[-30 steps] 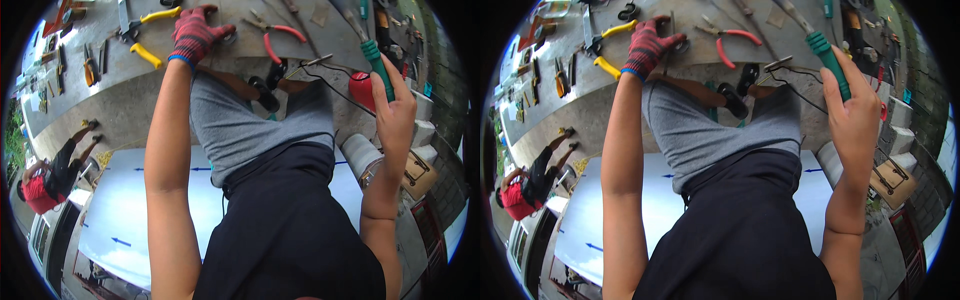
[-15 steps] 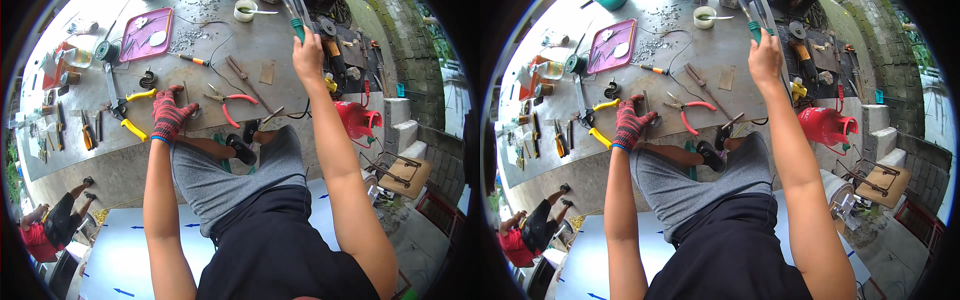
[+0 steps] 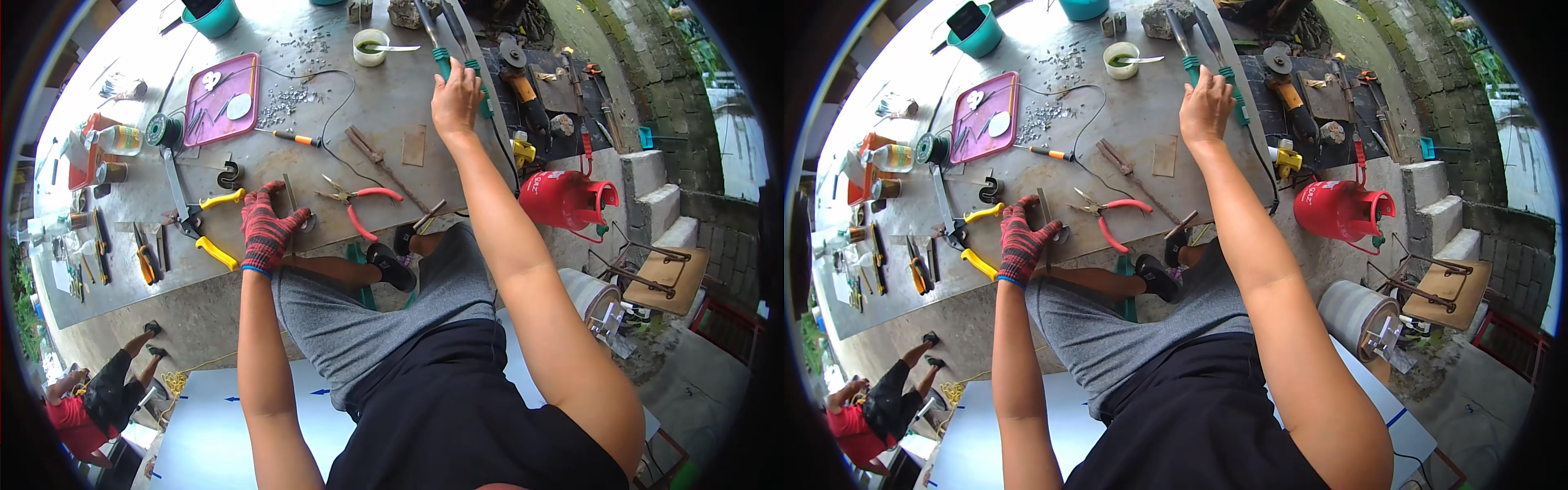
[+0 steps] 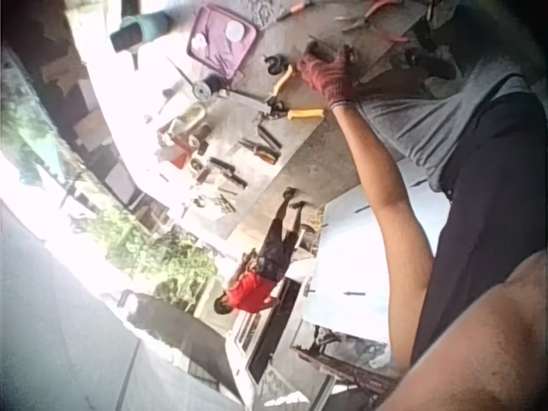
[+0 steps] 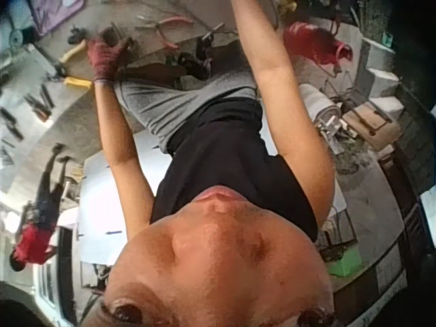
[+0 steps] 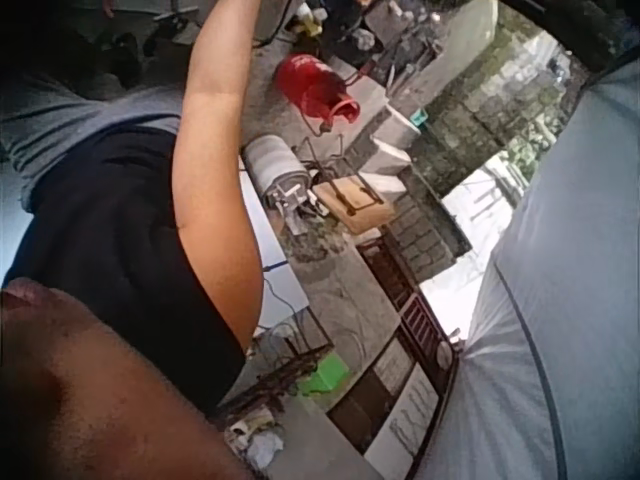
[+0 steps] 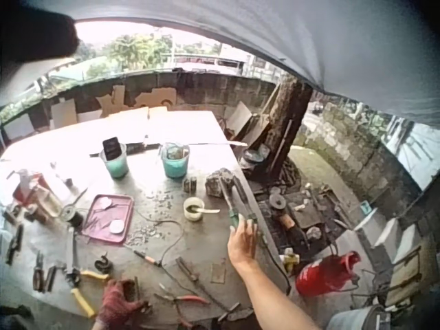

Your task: The person measures a metal strip with a ruler, marks it, and uses pliers to bend and shape it. They then use a hammer to tap the metal into a cylindrical form and fit a small metal ring onto it. The person continues to adjust and assemble the metal components on a cluttered workbench.

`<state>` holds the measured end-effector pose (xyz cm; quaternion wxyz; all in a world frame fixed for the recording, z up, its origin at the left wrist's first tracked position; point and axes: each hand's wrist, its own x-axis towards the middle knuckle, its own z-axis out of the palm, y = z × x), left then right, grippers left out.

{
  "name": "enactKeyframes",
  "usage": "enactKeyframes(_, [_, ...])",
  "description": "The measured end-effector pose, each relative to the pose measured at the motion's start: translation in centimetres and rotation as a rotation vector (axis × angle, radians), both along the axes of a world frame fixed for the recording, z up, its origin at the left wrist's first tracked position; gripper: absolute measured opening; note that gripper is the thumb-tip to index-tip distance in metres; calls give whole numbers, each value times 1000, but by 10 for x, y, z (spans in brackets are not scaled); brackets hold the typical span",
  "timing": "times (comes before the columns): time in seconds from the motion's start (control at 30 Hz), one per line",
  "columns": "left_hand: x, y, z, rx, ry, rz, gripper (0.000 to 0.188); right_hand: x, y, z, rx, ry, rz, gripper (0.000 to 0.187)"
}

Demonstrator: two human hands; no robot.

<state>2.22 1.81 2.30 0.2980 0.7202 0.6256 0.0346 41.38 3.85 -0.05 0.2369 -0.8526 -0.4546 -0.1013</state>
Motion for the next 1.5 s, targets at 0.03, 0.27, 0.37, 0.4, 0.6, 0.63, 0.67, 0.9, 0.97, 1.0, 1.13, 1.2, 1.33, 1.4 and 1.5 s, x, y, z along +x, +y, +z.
enactKeyframes(0.03, [1, 0, -1, 10, -1, -4, 77, 0, 1, -2, -5, 6, -5, 49])
enactKeyframes(0.27, [6, -2, 6, 36, -8, -4, 73, 9, -6, -3, 22, 22, 18, 48])
enactKeyframes(0.37, [2, 0, -4, 27, -15, -10, 76, 26, -23, 12, 108, 27, 43, 44])
enactKeyframes(0.4, [1, 1, -6, 24, -19, -11, 77, 32, -29, 19, 142, 31, 55, 43])
enactKeyframes(0.6, [-9, -1, -17, 56, -45, -15, 78, 51, -87, 42, 228, 179, 81, 36])
enactKeyframes(0.63, [-8, 0, -18, 82, -101, 2, 78, 48, -100, 46, 227, 198, 87, 36])
enactKeyframes(0.67, [-5, 2, -14, 71, -122, -23, 78, 43, -114, 48, 219, 251, 76, 35])
enactKeyframes(0.9, [-12, -2, -11, 78, -135, 14, 62, -8, -201, 43, 73, 543, 153, 32])
enactKeyframes(0.97, [-15, -5, -18, 142, -216, 31, 51, -28, -224, 43, -2, 626, 159, 32])
enactKeyframes(1.0, [-13, -7, -20, 106, -234, 77, 51, -38, -236, 40, 16, 716, 159, 30])
enactKeyframes(1.13, [-7, -17, -20, 81, -217, 209, 52, -80, -278, 34, -105, 941, 168, 29])
enactKeyframes(1.2, [2, -19, -8, 47, -181, 254, 52, -100, -293, 39, -189, 992, 183, 28])
enactKeyframes(1.33, [10, -20, 1, 18, -57, 196, 51, -121, -306, 49, -261, 965, 296, 27])
enactKeyframes(1.4, [9, -21, 1, 51, -45, 176, 49, -125, -303, 55, -273, 944, 334, 27])
enactKeyframes(1.5, [9, -22, 3, 68, -31, 154, 47, -125, -296, 63, -274, 915, 340, 25])
